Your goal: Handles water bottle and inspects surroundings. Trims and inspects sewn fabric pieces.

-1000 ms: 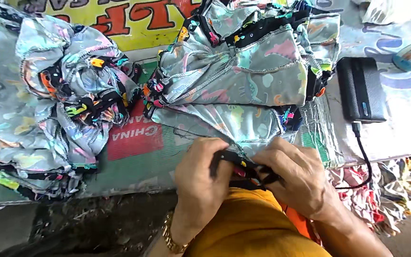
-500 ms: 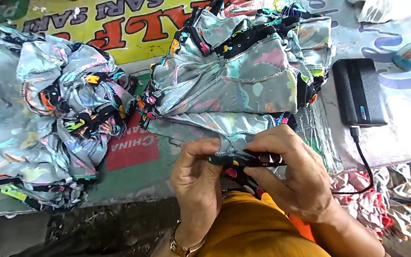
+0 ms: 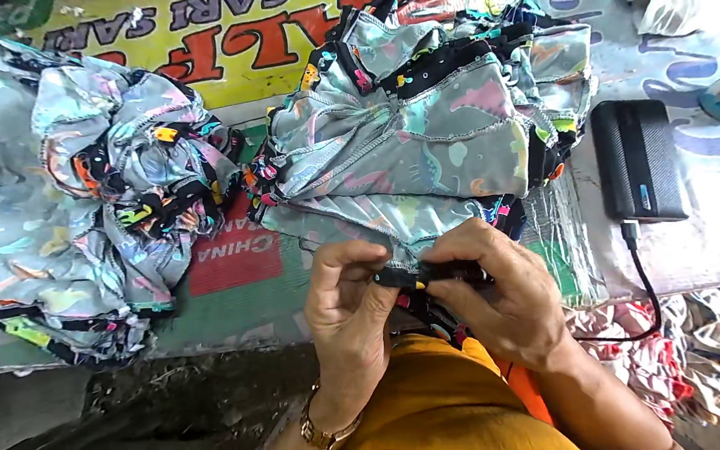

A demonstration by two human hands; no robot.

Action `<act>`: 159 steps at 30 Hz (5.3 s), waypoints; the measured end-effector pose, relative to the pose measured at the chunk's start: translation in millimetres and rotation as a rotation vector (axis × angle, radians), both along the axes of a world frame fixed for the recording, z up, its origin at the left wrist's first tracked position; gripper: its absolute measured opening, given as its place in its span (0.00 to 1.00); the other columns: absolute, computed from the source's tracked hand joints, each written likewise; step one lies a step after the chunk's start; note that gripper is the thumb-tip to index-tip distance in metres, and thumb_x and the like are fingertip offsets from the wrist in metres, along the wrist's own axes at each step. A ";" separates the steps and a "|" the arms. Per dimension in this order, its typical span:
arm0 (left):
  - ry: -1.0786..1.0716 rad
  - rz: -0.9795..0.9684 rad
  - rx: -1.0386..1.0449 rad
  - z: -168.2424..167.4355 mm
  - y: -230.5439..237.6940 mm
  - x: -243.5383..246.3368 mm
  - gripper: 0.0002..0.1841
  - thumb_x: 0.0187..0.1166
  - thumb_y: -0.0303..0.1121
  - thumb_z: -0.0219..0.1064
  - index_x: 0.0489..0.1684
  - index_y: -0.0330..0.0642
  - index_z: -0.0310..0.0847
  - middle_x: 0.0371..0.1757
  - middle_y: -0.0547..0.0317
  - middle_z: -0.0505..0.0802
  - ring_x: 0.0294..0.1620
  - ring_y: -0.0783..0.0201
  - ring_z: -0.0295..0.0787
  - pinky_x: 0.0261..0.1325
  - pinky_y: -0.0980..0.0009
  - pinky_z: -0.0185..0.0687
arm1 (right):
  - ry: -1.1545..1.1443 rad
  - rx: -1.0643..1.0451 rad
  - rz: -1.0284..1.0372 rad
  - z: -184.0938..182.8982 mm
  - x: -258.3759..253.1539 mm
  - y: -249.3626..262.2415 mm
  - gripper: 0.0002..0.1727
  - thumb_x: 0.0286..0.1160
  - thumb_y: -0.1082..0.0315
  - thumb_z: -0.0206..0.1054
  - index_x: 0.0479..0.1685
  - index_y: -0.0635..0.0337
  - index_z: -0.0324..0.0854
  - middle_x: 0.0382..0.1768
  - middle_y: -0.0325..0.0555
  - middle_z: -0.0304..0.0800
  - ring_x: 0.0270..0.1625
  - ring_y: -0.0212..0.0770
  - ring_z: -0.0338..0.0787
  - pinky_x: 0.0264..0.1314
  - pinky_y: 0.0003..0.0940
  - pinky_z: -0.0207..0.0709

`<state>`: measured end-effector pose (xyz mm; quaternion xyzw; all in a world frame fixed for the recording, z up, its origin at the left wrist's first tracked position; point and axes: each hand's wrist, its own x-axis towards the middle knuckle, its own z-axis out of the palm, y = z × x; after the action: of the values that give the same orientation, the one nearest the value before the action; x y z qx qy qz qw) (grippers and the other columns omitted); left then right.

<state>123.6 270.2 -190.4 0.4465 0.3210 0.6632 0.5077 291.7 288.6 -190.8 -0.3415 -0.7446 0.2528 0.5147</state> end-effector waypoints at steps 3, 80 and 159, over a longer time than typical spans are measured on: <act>0.191 0.045 0.094 1.0 1.4 -7.3 0.12 0.82 0.30 0.69 0.60 0.54 0.87 0.52 0.69 0.93 0.51 0.73 0.91 0.58 0.75 0.89 | -0.165 0.024 -0.055 -7.0 -0.8 -2.9 0.13 0.77 0.60 0.73 0.50 0.58 0.80 0.38 0.41 0.84 0.34 0.26 0.82 0.32 0.18 0.74; 0.652 0.199 0.271 11.5 2.7 0.6 0.14 0.78 0.24 0.71 0.57 0.45 0.77 0.47 0.68 0.93 0.47 0.76 0.92 0.53 0.78 0.91 | -0.140 0.116 -0.183 11.8 -8.3 0.9 0.04 0.69 0.71 0.71 0.35 0.62 0.83 0.26 0.39 0.82 0.27 0.24 0.78 0.28 0.15 0.69; 0.718 -0.059 0.195 4.2 3.7 -12.4 0.16 0.78 0.35 0.75 0.59 0.40 0.81 0.34 0.67 0.86 0.32 0.81 0.79 0.37 0.86 0.77 | 0.354 -0.323 0.251 17.3 3.7 11.8 0.04 0.85 0.68 0.61 0.42 0.58 0.78 0.25 0.31 0.74 0.22 0.18 0.70 0.22 0.11 0.65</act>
<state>111.2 273.8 -186.3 0.7061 0.4006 0.4770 0.3369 295.4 300.5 -173.5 -0.2749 -0.6295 0.4860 0.5403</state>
